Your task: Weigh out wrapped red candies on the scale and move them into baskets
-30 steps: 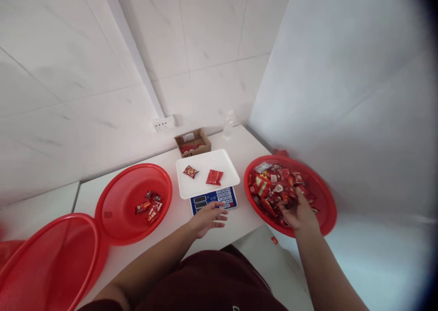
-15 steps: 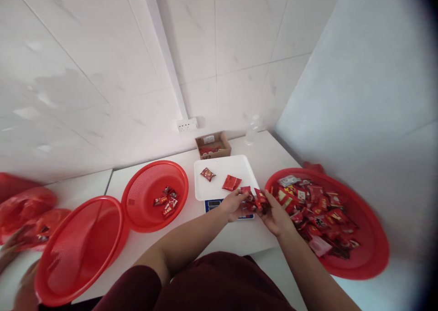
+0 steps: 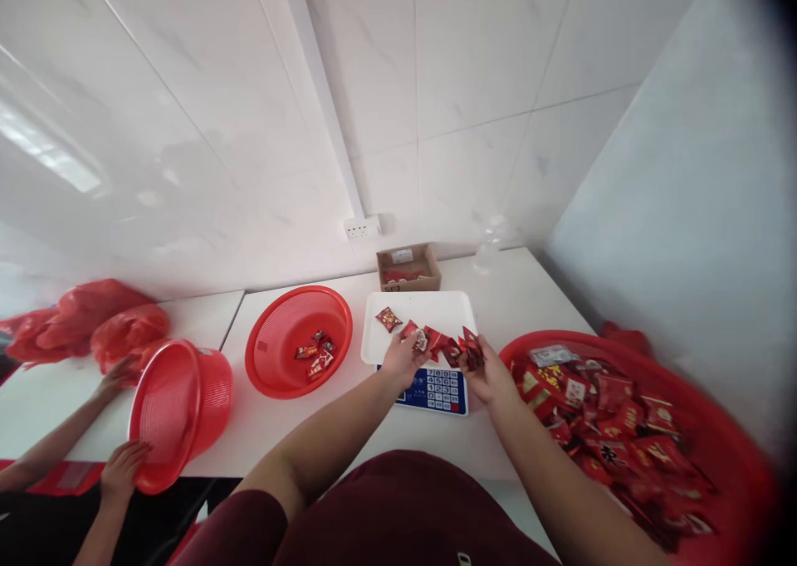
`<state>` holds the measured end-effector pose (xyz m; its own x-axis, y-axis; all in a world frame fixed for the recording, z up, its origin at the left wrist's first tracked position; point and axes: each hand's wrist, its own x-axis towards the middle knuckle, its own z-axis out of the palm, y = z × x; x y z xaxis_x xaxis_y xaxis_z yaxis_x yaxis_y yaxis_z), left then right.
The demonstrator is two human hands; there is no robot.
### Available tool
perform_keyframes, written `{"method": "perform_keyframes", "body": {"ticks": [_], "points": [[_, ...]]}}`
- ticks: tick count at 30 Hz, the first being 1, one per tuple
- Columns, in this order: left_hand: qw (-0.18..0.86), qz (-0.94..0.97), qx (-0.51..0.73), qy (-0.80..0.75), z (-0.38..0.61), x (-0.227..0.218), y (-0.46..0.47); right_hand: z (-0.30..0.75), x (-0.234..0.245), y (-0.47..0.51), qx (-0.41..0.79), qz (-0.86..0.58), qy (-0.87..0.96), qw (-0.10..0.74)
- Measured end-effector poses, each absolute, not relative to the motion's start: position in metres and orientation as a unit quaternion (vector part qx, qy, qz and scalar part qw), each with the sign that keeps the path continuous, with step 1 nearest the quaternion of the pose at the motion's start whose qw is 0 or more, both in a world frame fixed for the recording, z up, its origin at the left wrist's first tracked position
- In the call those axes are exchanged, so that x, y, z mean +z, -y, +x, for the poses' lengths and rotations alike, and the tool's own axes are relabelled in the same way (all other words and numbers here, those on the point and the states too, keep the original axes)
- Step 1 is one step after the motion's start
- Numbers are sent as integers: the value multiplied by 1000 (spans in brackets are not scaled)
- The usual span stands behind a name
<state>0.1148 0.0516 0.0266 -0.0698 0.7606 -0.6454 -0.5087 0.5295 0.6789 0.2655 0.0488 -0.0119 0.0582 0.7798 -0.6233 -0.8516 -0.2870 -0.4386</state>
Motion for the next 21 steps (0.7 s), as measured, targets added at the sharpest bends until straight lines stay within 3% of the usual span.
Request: {"method": "perform_keyframes", "body": {"ticks": [7,21], "points": [[602,82,455,-651,93,26,-43,279,-25,-70,662,-428,-92,608],[729,196,315,-575,88,31,25,274,-10,-59,680,-444,37,583]]}}
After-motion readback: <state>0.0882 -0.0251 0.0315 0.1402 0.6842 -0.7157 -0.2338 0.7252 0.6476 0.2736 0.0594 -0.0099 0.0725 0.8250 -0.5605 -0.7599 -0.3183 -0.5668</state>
